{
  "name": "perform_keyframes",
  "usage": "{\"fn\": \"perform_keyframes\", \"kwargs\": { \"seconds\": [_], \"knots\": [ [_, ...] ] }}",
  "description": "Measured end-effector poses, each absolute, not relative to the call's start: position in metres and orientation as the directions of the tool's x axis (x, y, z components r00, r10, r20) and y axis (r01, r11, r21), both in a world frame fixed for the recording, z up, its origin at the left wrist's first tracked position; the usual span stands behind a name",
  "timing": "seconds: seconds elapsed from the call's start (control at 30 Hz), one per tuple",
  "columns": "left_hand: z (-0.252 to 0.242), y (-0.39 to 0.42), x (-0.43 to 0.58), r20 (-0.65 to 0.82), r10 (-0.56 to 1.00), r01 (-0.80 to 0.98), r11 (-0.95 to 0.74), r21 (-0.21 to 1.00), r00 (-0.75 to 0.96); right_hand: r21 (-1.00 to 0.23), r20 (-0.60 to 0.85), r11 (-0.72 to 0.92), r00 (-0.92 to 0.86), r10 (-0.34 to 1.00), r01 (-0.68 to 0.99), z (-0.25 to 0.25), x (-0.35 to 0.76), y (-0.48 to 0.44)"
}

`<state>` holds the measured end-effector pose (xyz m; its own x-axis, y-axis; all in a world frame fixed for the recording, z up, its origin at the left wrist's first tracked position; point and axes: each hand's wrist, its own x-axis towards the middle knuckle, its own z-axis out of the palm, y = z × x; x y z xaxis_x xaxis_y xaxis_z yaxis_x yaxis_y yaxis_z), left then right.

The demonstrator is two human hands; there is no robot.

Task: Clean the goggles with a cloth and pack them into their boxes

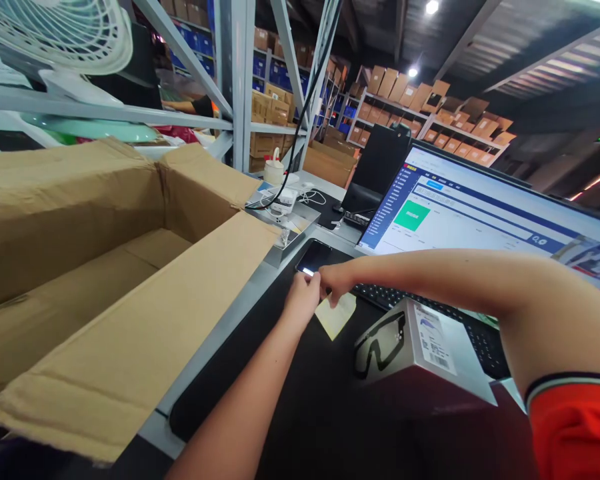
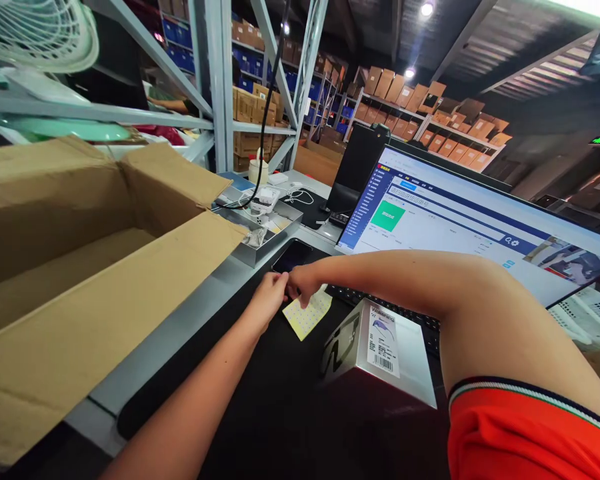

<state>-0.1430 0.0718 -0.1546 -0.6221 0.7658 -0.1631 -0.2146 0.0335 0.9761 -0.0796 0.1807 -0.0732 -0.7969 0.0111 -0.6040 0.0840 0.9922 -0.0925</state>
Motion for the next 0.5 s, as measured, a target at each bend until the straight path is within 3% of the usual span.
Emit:
{"fn": "perform_keyframes", "kwargs": {
  "seconds": [0.1, 0.2, 0.37, 0.5],
  "knots": [
    [-0.157, 0.068, -0.136, -0.238, 0.866, -0.241, 0.142, 0.960, -0.439, -0.089, -0.612, 0.969, -0.781, 0.129, 0.230, -0.057, -0.077, 0.201],
    [-0.153, 0.064, -0.132, -0.229, 0.918, -0.261, 0.146, 0.954, -0.324, -0.101, -0.547, 0.938, -0.806, 0.227, 0.333, -0.042, -0.070, 0.207],
    [-0.143, 0.064, -0.127, -0.183, 0.908, -0.350, 0.044, 0.936, -0.377, -0.148, -0.257, 0.882, -0.878, 0.403, 0.448, -0.024, -0.050, 0.194],
    [-0.140, 0.064, -0.117, -0.186, 0.902, -0.442, -0.006, 0.897, -0.389, -0.222, -0.241, 0.828, -0.852, 0.465, 0.515, -0.026, -0.034, 0.184]
  ]
}}
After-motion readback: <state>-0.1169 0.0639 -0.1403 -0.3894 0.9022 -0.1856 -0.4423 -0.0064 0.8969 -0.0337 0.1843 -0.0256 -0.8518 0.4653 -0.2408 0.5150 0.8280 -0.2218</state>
